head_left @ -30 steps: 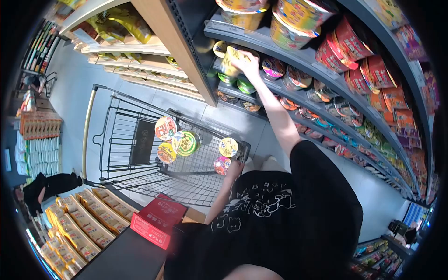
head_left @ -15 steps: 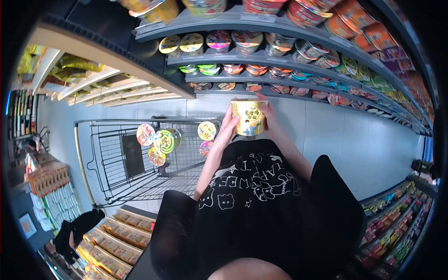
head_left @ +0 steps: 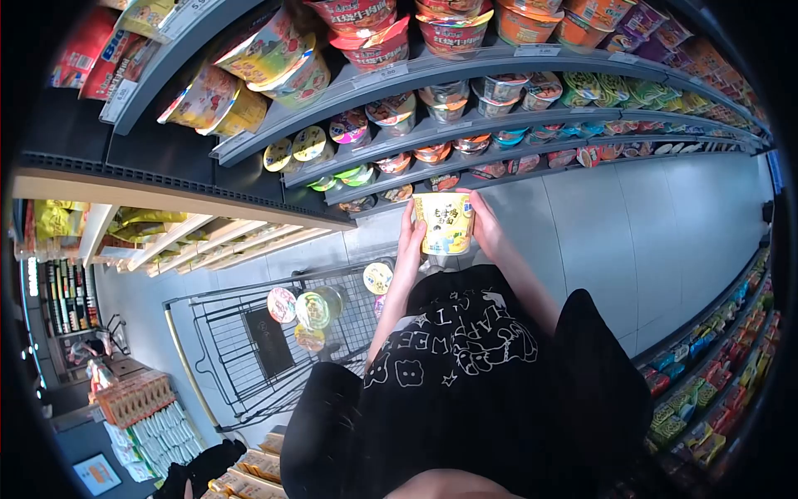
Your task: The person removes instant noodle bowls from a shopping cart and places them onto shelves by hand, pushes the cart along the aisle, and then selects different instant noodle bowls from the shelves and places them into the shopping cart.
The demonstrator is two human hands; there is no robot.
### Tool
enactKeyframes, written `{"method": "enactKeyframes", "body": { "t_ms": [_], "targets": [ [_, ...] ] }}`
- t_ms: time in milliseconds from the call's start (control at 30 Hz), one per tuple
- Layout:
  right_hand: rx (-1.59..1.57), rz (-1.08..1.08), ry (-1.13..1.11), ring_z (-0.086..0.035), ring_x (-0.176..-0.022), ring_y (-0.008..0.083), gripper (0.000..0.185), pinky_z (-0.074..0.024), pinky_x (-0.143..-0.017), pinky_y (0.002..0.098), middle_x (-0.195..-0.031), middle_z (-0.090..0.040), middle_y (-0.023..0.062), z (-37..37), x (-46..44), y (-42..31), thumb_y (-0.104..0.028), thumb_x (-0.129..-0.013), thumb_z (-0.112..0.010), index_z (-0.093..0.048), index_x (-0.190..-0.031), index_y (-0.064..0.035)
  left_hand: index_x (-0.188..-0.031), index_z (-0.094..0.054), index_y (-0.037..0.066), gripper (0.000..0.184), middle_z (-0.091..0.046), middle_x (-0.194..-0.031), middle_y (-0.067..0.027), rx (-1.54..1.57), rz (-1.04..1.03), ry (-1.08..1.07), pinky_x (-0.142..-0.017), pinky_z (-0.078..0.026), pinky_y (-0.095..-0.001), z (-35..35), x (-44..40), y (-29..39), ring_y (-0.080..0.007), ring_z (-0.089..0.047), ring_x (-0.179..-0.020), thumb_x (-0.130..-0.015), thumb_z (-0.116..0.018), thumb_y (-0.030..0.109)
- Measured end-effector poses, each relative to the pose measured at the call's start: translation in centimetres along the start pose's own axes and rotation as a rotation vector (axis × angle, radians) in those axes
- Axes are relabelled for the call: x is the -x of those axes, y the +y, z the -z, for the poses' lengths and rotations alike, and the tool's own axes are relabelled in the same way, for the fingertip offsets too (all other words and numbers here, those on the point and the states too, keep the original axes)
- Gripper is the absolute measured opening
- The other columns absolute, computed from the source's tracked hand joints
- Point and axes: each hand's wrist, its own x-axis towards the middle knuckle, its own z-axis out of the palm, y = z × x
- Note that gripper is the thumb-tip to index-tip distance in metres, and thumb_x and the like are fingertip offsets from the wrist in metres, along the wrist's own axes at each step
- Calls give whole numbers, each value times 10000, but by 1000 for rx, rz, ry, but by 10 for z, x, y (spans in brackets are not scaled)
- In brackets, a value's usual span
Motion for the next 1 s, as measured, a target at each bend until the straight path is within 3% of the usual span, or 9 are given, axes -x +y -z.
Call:
{"method": "enactKeyframes", "body": {
  "t_ms": [200,333,433,467,500,600,667,800,1000],
  "targets": [
    [298,152,219,-441,-979,133,365,-330,-850,276,-1038,-474,67,-8,7,-10,-225,-822,-517,-409,-1130,-62,-1333,-10,174,891,-244,-1290,-169,-226,-46,-53,-879,-372,-325,-14,2,20,-238,-404,-1090,-692,-626,113],
    [504,286,74,-447,-970,144,429,-358,-824,270,-1036,-477,75,-23,14,-13,-209,-822,-508,-357,-1202,-76,-1329,-56,128,899,-319,-1231,-135,-351,-269,-35,-868,-385,-311,-16,1,22,-224,-421,-1066,-647,-638,60],
    [345,45,11,-427,-1002,141,427,-368,-825,289,-1071,-458,74,-18,8,-13,-244,-842,-471,-346,-1222,-96,-1323,-78,88,914,-320,-1234,-139,-16,-163,1,-889,-365,-316,9,2,19,-224,-397,-1091,-620,-658,20],
    [352,41,0,-427,-1002,141,427,-368,-825,289,-1071,-458,74,-20,6,-12,-244,-842,-471,-346,-1222,-96,-1320,-108,91,849,-325,-1237,-143,3,-202,19,-885,-375,-317,15,4,19,-226,-414,-1082,-666,-648,132],
    [305,-12,-130,-419,-1016,139,443,-371,-827,300,-1100,-440,71,-23,5,-10,-261,-847,-459,-321,-1239,-107,-1320,-108,91,849,-325,-1237,-143,7,-209,33,-885,-375,-317,20,9,19,-226,-414,-1082,-666,-648,132],
    [251,-140,-307,-406,-1040,138,485,-372,-838,313,-1153,-402,66,-39,8,-5,-276,-852,-448,-260,-1271,-122,-1318,-135,96,788,-328,-1260,-134,165,-116,55,-915,-336,-326,19,27,38,-226,-405,-1106,-749,-471,526],
    [245,-270,-391,-372,-1101,150,567,-359,-864,325,-1222,-354,64,-49,11,-8,-272,-851,-449,-149,-1310,-126,-1315,-142,91,789,-334,-1257,-131,216,-150,64,-912,-339,-324,27,31,34,-226,-405,-1106,-746,-483,518],
    [168,-339,-474,-326,-1152,162,611,-316,-911,327,-1252,-328,72,-61,11,-5,-239,-836,-479,-126,-1317,-107,-1297,-187,70,783,-373,-1228,-132,190,-231,124,-900,-353,-318,37,31,24,-227,-418,-1092,-731,-515,501],
    [275,-174,-602,-290,-1185,171,785,-232,-971,310,-1268,-312,84,-58,-2,-6,-119,-719,-617,-103,-1308,-50,-1267,-218,-2,806,-403,-1204,-134,91,-240,80,-898,-355,-309,48,28,24,-213,-439,-1071,-692,-576,433]
  ]
}}
